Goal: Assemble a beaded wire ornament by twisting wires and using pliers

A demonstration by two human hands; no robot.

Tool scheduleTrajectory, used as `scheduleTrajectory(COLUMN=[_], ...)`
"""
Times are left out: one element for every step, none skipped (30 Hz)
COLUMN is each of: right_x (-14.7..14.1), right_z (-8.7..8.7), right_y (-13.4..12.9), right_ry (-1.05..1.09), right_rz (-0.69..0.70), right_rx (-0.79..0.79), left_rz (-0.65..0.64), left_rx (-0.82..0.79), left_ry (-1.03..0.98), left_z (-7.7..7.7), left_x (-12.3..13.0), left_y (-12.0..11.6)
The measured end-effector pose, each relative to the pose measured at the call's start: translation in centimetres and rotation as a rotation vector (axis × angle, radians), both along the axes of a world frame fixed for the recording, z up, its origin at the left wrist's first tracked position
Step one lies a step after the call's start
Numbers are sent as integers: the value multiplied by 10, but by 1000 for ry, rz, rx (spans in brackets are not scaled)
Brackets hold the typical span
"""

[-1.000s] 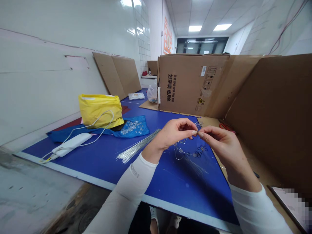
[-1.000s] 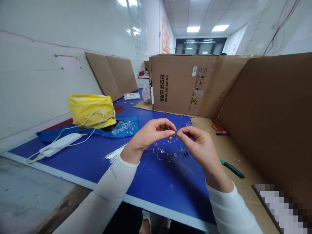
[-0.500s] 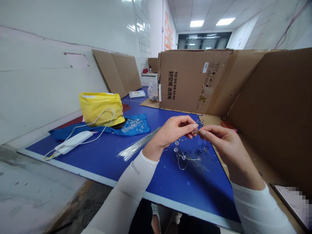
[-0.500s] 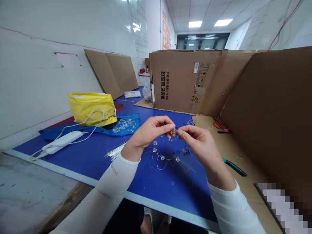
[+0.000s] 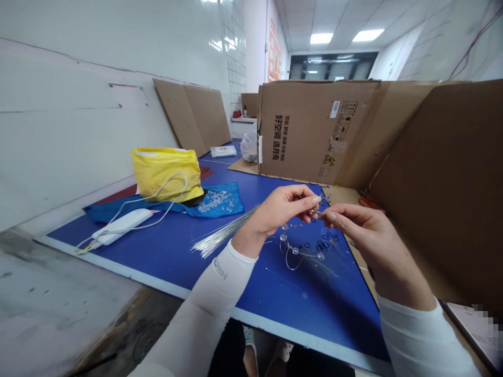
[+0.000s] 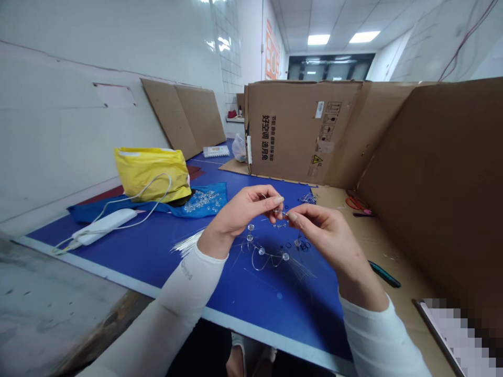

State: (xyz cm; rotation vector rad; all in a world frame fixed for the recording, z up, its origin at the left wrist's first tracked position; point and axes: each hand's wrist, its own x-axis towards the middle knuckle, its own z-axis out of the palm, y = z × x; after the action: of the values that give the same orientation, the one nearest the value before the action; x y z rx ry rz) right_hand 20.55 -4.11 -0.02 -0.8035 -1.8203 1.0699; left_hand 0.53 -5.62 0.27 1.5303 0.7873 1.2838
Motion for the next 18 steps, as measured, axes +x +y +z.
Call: scheduleTrajectory(right_x=[0, 0, 1, 2, 4, 5, 7, 10, 12, 14, 16, 17, 18, 19, 19, 19, 19, 19], right_z=[0, 1, 0, 0, -1, -2, -3, -4, -5, -5, -5, -4, -4, -3, -3, -2, -2, -1], right_y=[-1, -1, 0, 1, 3, 6, 8, 11, 13, 14, 15, 15, 15, 15, 15, 16, 16, 17], right_ry=[-3, -9, -14, -20, -23, -27, -30, -34, -41, -47, -46, -40, -30, -20, -11, -4, -1, 1], right_rz=[10, 13, 7, -3, -11, -10, 4, 27, 54, 75, 90, 102, 115, 129, 140, 146, 143, 131], right_rx=[4, 6, 10, 11, 11, 13, 17, 23, 27, 25, 17, 2, -15, -29, -37, -37, -35, -33], left_rz=[-7, -12, -16, -18, -20, -21, -23, -23, -20, -15, -7, 2, 11, 20, 26, 32, 35, 37], left_rx=[-4, -9, -16, -22, -27, -28, -28, -28, -29, -32, -35, -36, -36, -32, -29, -27, -27, -25], left_ry=[-3, -4, -5, -5, -7, -12, -18, -25, -29, -31, -30, -29, -26, -26, -27, -29, -31, -35], left_z=[0, 0, 0, 0, 0, 0, 0, 0, 0, 1, 1, 1, 2, 2, 3, 3, 3, 3], left_x=[0, 0, 0, -1, -1, -2, -2, -3, -4, -5, -6, -7, -8, -8, -8, -8, -8, -8], left_y=[0, 0, 0, 0, 0, 0, 1, 1, 1, 2, 2, 2, 2, 2, 2, 2, 2, 2])
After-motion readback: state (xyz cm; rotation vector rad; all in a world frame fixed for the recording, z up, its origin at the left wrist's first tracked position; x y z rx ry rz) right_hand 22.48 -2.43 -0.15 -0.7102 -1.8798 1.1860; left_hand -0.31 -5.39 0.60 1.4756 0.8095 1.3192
